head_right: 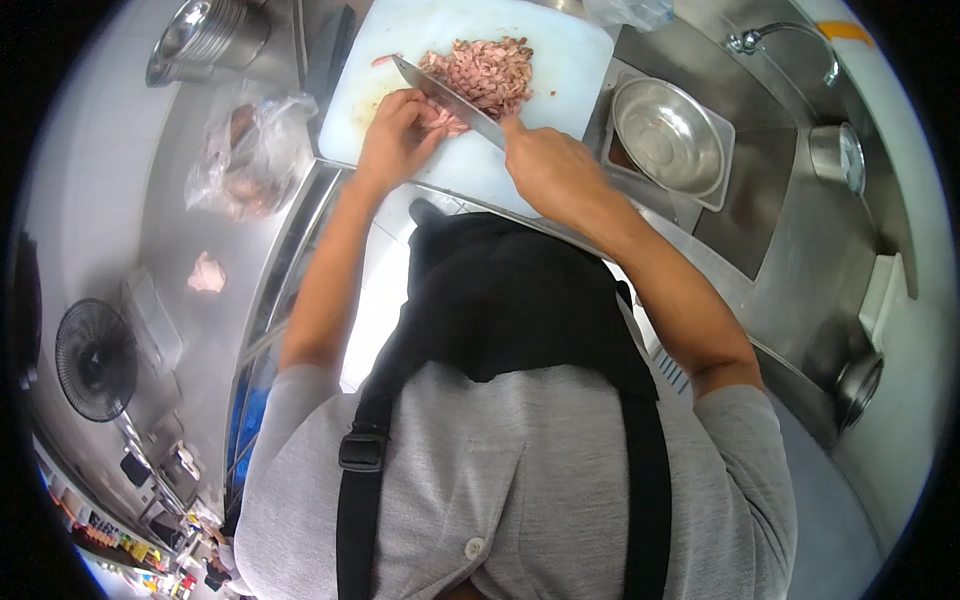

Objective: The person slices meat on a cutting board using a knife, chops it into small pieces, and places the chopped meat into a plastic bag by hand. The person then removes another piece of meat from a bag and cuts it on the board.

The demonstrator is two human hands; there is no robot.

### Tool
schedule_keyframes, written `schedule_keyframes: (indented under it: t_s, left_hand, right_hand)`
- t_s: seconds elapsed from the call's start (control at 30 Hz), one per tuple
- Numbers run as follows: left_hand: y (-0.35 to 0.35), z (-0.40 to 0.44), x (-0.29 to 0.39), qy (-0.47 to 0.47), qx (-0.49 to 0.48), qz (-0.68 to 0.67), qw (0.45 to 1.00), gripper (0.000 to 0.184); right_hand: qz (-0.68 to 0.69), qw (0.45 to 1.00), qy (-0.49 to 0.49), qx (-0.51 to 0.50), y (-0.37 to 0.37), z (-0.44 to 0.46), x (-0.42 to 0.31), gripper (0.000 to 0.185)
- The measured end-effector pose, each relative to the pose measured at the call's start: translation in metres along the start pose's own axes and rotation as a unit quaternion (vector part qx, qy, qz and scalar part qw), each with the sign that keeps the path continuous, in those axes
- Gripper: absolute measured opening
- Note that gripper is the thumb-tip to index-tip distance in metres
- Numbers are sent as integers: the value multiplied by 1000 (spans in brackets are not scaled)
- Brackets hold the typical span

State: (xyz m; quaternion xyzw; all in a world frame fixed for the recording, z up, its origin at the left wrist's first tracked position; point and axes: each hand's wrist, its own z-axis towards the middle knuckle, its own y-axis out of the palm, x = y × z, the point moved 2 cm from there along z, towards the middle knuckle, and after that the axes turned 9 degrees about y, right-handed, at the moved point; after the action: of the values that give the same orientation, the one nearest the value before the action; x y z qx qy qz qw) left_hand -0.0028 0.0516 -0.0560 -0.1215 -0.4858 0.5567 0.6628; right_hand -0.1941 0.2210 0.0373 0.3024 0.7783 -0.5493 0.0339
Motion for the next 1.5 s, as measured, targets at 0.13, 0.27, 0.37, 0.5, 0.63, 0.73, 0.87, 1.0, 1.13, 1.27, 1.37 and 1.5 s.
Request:
schedule_keyframes:
  t_s: [0.13, 0.27, 0.37, 0.5, 0.63, 0.73, 0.87, 1.0, 1.13, 1.27, 1.37, 1.5]
  left_hand:
    - [2, -4, -1, 6, 13, -11, 1000, 26]
    - [2, 0, -2, -5, 6, -14, 1000, 24]
    - [-1, -8, 7, -8, 13, -25, 1000, 18]
    - [-16, 8, -5, -90, 72, -31, 993, 13]
    - [-17, 33, -81, -65, 148, 143, 976, 19]
    - [-16, 33, -82, -68, 52, 123, 989, 21]
    - [-13, 10, -37, -72, -33, 36, 996, 20]
    - [-18, 8, -7, -90, 11, -38, 995, 22]
    - [-22, 3, -11, -40, -8, -20, 999, 22]
    - [-17, -4, -17, -43, -26, -8, 999, 21]
    - [-10, -6, -20, -65, -10, -48, 997, 21]
    - [-9, -7, -22, -22, -12, -28, 999, 20]
  right_hand:
    - [6, 1000, -22, -8, 5, 10, -4, 31]
    - [58, 998, -17, 35, 61, 64, -3, 34]
    - [93, 995, -22, 30, 57, 64, 3, 38]
    - [89, 995, 38, 9, 39, 37, 26, 44]
    - [97, 994, 53, 23, 36, 27, 29, 45]
    - [84, 994, 52, 37, 32, 25, 25, 44]
    - [66, 996, 29, 52, 39, 27, 26, 38]
    - [58, 997, 32, 26, 16, 16, 10, 30]
    - [34, 999, 15, 8, -6, -2, -8, 29]
    - [5, 999, 22, -22, -3, -4, -14, 31]
    - [-2, 1000, 19, -17, 8, 1, -15, 33]
    - [0, 1000, 2, -26, 9, 5, -18, 31]
